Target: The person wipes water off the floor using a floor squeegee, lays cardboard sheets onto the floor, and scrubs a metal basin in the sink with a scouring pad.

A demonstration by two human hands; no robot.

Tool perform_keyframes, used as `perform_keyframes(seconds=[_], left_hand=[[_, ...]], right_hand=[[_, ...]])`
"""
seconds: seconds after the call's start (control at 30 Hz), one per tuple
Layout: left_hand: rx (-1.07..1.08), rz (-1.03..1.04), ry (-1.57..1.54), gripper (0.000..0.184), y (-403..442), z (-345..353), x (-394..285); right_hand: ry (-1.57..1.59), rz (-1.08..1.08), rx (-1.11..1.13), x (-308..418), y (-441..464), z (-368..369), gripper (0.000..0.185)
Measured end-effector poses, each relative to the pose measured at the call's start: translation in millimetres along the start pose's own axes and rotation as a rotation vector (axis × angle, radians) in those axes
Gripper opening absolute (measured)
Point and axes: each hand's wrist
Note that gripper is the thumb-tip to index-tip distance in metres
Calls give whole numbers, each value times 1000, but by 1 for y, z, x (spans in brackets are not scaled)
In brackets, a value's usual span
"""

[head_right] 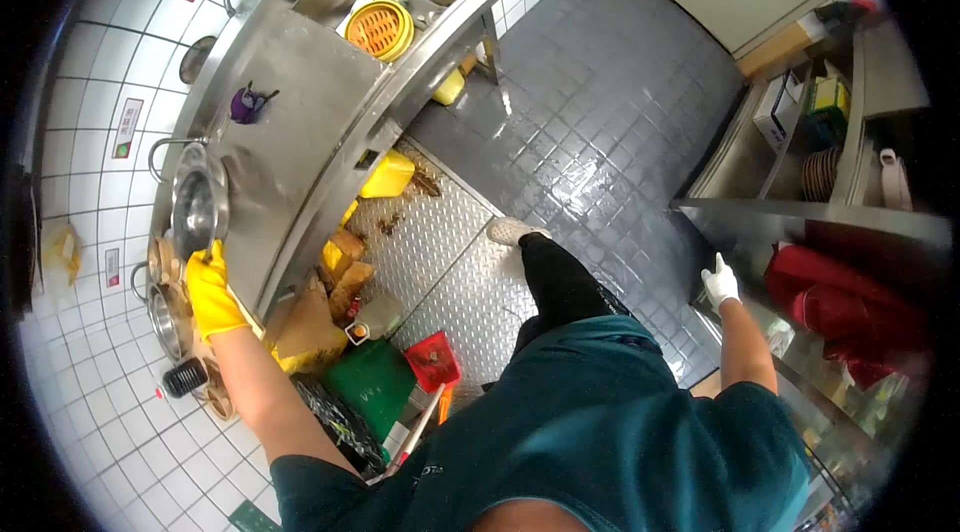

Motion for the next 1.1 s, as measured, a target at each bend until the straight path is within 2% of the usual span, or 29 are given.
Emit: perform_keyframes(seconds=[0.07, 0.1, 0.13, 0.17, 0.2, 0.27, 0.33, 0.4, 0.47, 0.53, 0.57, 0.67, 0.7, 0.8, 1.0, 1.07, 1.1], left_hand=[[81, -183, -1428, 16, -3, 41, 38], [57, -127, -1182, 13, -29, 47, 22], [65, -193, -1223, 13, -64, 55, -6], [70, -261, -1265, 14, -97, 64, -33], [111, -463, -1593, 18, -130, 71, -65], [208, -562, -1614, 26, -210, 63, -152], [381, -515, -1620, 34, -258, 92, -176], [471, -572, -1487, 39, -286, 138, -179], [547, -503, -1486, 40, -329, 152, -226], [668, -820, -1534, 44, -339, 210, -233], [665, -791, -1552, 46, -353, 222, -252], [706, -758, -1594, 52, -399, 248, -327], [724, -780, -1523, 53, -410, 257, -351], [775, -729, -1460, 55, -443, 285, -427], [950, -945, -1500, 55, -462, 378, -562], [983, -953, -1545, 48, -453, 413, -606], [956, -991, -1526, 45, -442, 426, -634]], right_hand=[[18, 15, 14, -59, -5, 12, 76], [130, 73, 29, -76, -16, 15, 76], [119, 75, 40, -117, -5, 29, 76], [63, 62, 44, -121, -24, 23, 76], [9, 49, 45, -123, -41, 18, 77], [67, 6, 55, -138, -54, 20, 76], [106, 13, 76, -152, -71, 24, 76], [119, 54, 100, -158, -80, 22, 75], [159, 18, 54, -184, -75, 41, 75], [176, 8, 68, -197, -72, 43, 75], [187, 17, 64, -201, -69, 47, 75], [196, 18, 104, -158, -85, 9, 74], [222, -57, 78, -164, -74, 15, 73], [301, -134, 127, -113, -69, -18, 71], [383, -129, 192, -93, -7, -51, 67], [318, -146, 170, -93, 10, -68, 72], [380, -35, 236, -74, 12, -94, 72]])
Point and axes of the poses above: each hand's wrist, its own y-axis towards the middle knuckle, its own z-axis out of the palm, x = y × z, and after that the axes turned 3 degrees about y, right-handed
